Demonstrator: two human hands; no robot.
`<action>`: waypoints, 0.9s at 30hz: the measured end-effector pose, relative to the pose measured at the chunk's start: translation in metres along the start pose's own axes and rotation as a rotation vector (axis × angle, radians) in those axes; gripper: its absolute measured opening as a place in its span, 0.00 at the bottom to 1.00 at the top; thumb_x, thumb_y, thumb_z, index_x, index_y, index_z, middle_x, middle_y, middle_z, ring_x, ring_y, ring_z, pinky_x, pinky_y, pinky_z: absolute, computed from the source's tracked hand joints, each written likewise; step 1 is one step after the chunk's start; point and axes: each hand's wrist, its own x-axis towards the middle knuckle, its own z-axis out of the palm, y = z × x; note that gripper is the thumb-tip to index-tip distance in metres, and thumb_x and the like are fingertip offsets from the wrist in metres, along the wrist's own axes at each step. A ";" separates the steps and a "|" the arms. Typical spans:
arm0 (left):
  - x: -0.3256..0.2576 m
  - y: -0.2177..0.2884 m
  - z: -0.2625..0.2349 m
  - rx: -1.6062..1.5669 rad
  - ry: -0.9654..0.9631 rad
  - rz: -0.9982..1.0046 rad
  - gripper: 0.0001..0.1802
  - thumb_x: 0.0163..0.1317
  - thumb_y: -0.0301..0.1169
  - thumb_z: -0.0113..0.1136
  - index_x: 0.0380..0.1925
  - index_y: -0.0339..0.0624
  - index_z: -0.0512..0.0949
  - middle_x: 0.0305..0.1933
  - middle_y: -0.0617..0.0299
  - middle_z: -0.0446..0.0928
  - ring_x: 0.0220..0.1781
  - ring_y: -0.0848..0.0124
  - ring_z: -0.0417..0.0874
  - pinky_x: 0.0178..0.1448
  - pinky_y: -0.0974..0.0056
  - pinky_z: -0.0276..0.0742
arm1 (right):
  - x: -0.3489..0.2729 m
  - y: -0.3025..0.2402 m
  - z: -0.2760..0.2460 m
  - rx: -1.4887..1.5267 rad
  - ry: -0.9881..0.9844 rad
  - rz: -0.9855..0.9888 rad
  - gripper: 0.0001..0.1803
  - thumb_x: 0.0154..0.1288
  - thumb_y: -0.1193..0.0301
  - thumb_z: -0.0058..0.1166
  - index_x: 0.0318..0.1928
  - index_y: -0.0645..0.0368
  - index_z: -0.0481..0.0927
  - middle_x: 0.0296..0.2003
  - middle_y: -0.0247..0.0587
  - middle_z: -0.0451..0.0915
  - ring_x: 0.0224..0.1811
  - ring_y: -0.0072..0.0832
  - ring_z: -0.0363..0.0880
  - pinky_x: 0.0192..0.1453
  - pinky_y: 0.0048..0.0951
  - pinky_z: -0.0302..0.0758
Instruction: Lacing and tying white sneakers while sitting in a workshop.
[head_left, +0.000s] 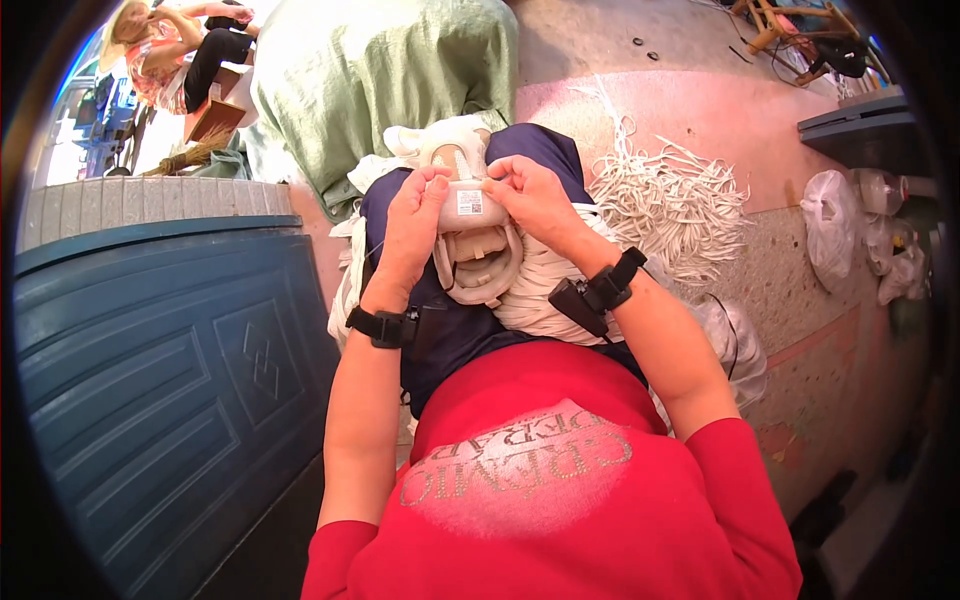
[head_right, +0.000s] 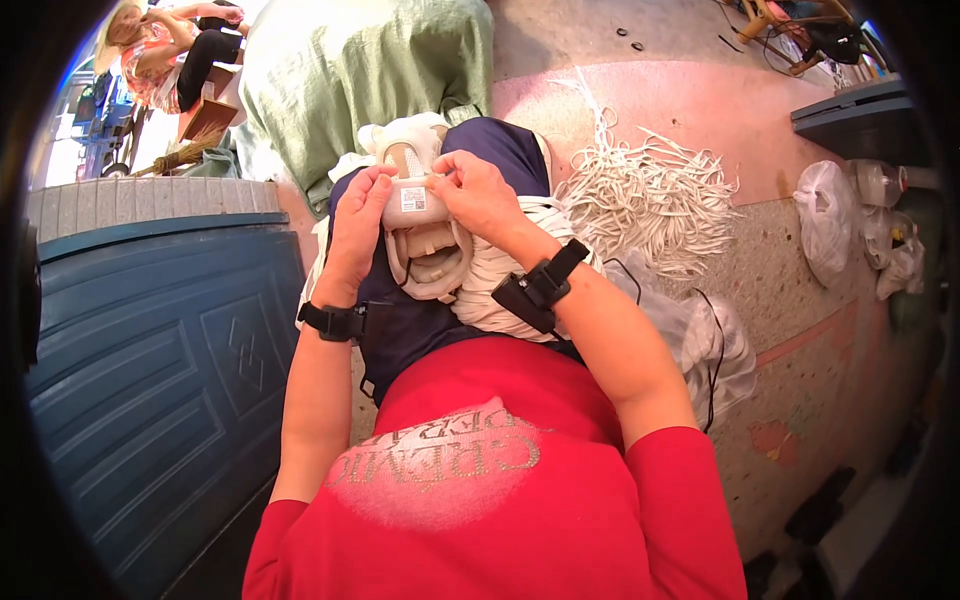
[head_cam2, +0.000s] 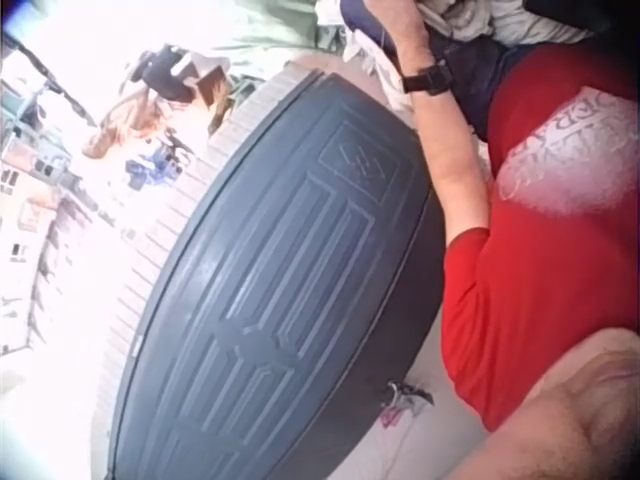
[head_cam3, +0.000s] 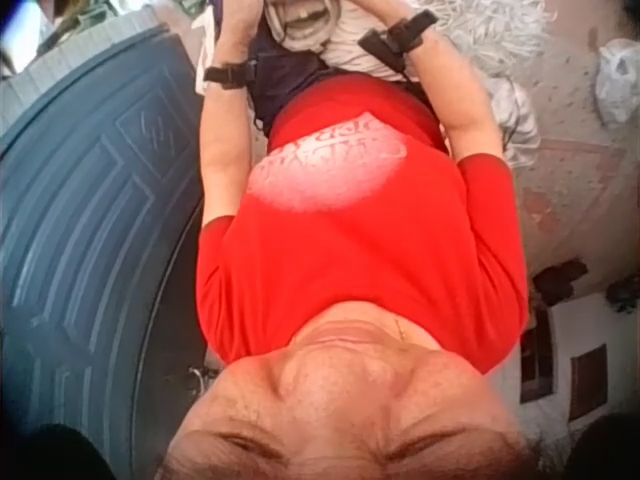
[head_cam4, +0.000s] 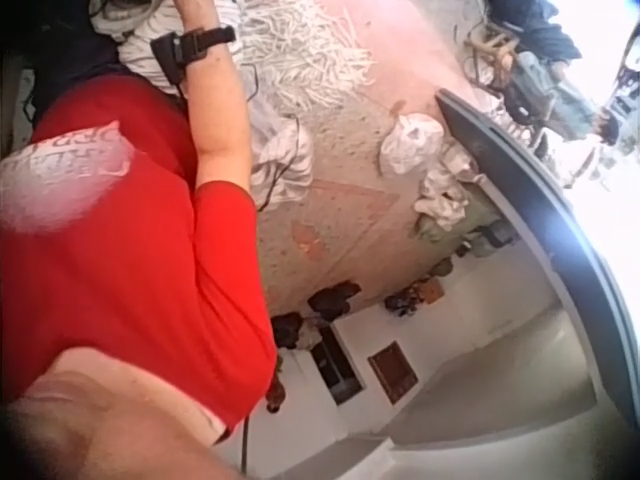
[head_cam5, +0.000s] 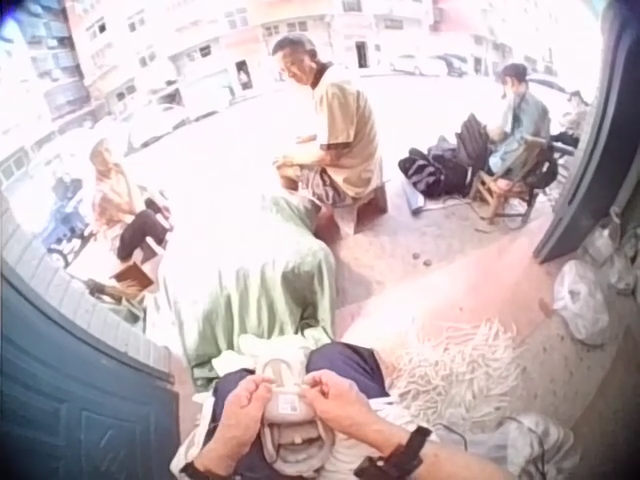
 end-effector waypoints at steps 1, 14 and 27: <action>-0.001 0.002 0.001 0.027 -0.009 0.006 0.15 0.65 0.38 0.48 0.39 0.36 0.74 0.33 0.66 0.74 0.35 0.81 0.70 0.40 0.75 0.68 | 0.000 0.000 -0.001 -0.003 -0.009 -0.027 0.15 0.57 0.65 0.54 0.41 0.62 0.74 0.25 0.34 0.75 0.26 0.20 0.71 0.30 0.22 0.68; -0.004 0.002 0.004 0.129 -0.019 0.074 0.15 0.67 0.37 0.44 0.38 0.37 0.75 0.34 0.66 0.74 0.36 0.80 0.70 0.42 0.74 0.67 | 0.003 0.007 0.000 -0.013 -0.002 -0.003 0.16 0.54 0.60 0.54 0.39 0.57 0.76 0.27 0.41 0.78 0.32 0.32 0.77 0.37 0.31 0.71; -0.005 0.002 0.003 0.231 -0.041 0.087 0.16 0.68 0.39 0.42 0.40 0.38 0.74 0.34 0.68 0.72 0.33 0.82 0.69 0.38 0.76 0.67 | 0.002 0.002 -0.002 -0.024 -0.007 0.040 0.17 0.53 0.59 0.56 0.39 0.56 0.76 0.28 0.41 0.78 0.34 0.33 0.77 0.39 0.31 0.71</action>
